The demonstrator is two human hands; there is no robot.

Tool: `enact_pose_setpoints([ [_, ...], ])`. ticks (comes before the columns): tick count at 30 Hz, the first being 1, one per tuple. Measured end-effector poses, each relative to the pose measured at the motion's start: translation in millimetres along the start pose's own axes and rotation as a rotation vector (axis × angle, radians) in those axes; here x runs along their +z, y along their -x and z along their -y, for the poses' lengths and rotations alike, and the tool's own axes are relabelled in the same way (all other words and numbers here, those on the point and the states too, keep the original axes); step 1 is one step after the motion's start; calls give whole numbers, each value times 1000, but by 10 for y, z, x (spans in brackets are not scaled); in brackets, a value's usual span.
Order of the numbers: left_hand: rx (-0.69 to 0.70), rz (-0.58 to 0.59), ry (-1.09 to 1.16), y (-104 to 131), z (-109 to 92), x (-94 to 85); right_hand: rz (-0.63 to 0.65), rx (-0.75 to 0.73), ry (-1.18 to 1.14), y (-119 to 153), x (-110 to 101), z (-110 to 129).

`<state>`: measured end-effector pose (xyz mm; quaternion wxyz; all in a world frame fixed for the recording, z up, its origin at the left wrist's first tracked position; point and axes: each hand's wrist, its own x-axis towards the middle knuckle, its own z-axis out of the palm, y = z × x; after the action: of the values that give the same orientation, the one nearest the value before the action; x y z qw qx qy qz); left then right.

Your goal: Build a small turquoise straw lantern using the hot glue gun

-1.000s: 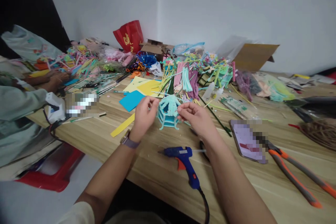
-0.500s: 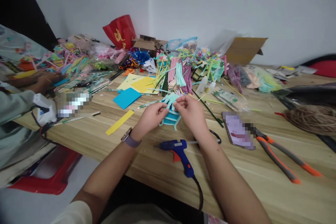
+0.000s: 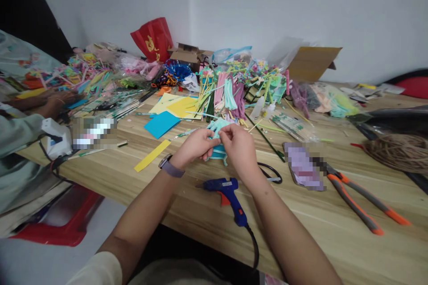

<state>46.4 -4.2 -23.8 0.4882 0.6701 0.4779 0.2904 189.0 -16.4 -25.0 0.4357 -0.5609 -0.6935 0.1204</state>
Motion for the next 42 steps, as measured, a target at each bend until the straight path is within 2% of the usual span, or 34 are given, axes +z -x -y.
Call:
enact_pose_setpoints([
  [3,-25,10,61,2,4,19,-17,-161,120,1,-13,-28],
  [6,-26,-16,104,8,29,15,48,-296,156,-31,-76,-62],
  [8,-21,-35,109,12,48,10,65,-247,130,-58,-142,-73],
  [12,-30,-42,121,5,64,12,73,-3,44,-74,-236,-44],
  [16,-50,-63,102,-5,52,24,150,38,30,-43,-199,-2],
  [18,-49,-75,93,-7,51,30,128,-22,97,-28,-164,0],
  [21,-48,-86,116,-6,68,33,89,-219,206,-16,-136,-17],
  [25,-26,-52,218,0,105,9,239,-538,277,-21,-127,-53],
  [28,-34,-21,294,6,122,-26,310,-665,364,-34,-109,-95],
  [32,-47,7,332,12,121,-58,222,-727,529,-52,-84,-163],
  [35,-48,-3,335,13,117,-53,189,-760,565,-59,-73,-200],
  [39,-41,8,329,7,125,-37,185,-758,529,-70,-53,-228],
  [42,-33,2,332,12,125,-32,206,-721,390,-90,-69,-225],
])
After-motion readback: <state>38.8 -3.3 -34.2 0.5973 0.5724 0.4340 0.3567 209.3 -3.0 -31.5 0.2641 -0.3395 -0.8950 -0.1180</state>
